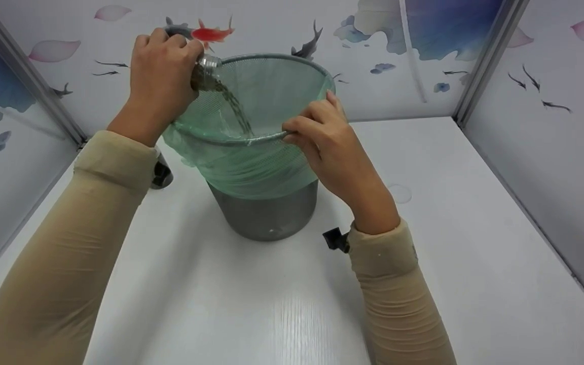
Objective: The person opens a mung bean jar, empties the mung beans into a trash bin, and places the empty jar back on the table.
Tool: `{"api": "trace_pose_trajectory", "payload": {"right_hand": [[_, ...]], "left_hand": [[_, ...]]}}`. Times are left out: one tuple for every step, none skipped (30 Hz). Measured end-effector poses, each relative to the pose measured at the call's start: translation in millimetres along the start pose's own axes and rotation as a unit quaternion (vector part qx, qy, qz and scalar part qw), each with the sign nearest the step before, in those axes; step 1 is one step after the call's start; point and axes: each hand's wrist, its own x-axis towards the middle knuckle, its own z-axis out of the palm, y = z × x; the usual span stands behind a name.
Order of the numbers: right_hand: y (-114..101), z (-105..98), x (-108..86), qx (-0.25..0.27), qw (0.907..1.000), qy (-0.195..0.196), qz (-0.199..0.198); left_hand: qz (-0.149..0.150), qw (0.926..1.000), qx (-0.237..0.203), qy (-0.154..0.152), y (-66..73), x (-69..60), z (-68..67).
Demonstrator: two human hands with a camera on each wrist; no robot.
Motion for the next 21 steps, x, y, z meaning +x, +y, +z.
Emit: {"api": "trace_pose_trajectory", "payload": {"right_hand": [[0.2, 0.1, -0.2, -0.001, 1.0, 0.0, -0.001], [0.4, 0.2, -0.4, -0.002, 1.0, 0.0, -0.001], [0.4, 0.3, -0.5, -0.001, 1.0, 0.001, -0.001], [0.4, 0.5, -0.6, 0.0, 1.0, 0.002, 0.0], [0.5, 0.8, -0.8, 0.001, 1.0, 0.003, 0.0], [0.7, 0.9, -0.9, 0.001, 1.0, 0.002, 0.0], [0.9, 1.1, -0.7, 0.002, 1.0, 0.002, 0.001], [0.8, 1.3, -0.4, 0.003, 1.0, 0.003, 0.001], [0.8, 1.3, -0.3, 0.004, 1.0, 0.003, 0.002], [0.8, 1.3, -0.3, 0.004, 1.0, 0.001, 0.003], [0.8, 1.2, -0.2, 0.004, 1.0, 0.001, 0.003], [0.9, 1.3, -0.1, 0.005, 1.0, 0.002, 0.003], [1.0, 1.4, 0.0, 0.006, 1.0, 0.003, 0.003], [1.1, 1.4, -0.1, 0.006, 1.0, 0.003, 0.003], [1.2, 1.2, 0.0, 0.006, 1.0, 0.002, 0.002], [1.3, 0.9, 0.1, 0.006, 1.0, 0.002, 0.001], [1.5, 0.5, 0.1, 0.004, 1.0, -0.001, 0.0], [1.7, -0.2, 0.1, 0.001, 1.0, -0.006, -0.001], [1.5, -1.2, 0.0, -0.001, 0.9999, -0.011, -0.002], [1.2, -2.4, -0.2, -0.004, 0.9999, -0.016, -0.003], [1.0, -3.6, -0.3, -0.007, 0.9997, -0.022, -0.004]], "left_hand": [[0.0, 1.0, 0.0, 0.0, 0.1, -0.1, 0.2], [0.001, 1.0, -0.001, 0.0, 0.2, -0.1, 0.2], [0.002, 1.0, 0.0, -0.001, 0.2, -0.2, 0.1], [0.002, 1.0, 0.0, -0.002, 0.2, -0.2, 0.1], [0.003, 1.0, -0.001, -0.003, 0.0, -0.4, -0.1], [0.004, 1.0, -0.003, -0.004, -0.1, -0.6, -0.3], [0.004, 1.0, -0.004, -0.005, -0.3, -0.6, -0.6], [0.005, 1.0, -0.005, -0.007, -0.5, -0.6, -0.9], [0.005, 0.9999, -0.006, -0.008, -0.7, -0.7, -1.3], [0.005, 0.9999, -0.007, -0.009, -0.8, -0.6, -1.5], [0.005, 0.9999, -0.007, -0.011, -1.0, -0.6, -1.7], [0.004, 0.9999, -0.007, -0.012, -1.1, -0.6, -2.0], [0.004, 0.9999, -0.007, -0.013, -1.2, -0.4, -2.2], [0.004, 0.9999, -0.007, -0.014, -1.2, -0.2, -2.4], [0.003, 0.9999, -0.007, -0.015, -1.2, -0.1, -2.5], [0.004, 0.9998, -0.006, -0.016, -1.0, 0.1, -2.7], [0.004, 0.9998, -0.004, -0.018, -0.9, 0.2, -2.9], [0.005, 0.9998, -0.003, -0.019, -0.6, 0.3, -3.1], [0.006, 0.9998, -0.002, -0.021, -0.3, 0.5, -3.2], [0.007, 0.9997, 0.001, -0.023, 0.0, 0.8, -3.4], [0.008, 0.9997, 0.005, -0.024, 0.2, 1.2, -3.5]]}}
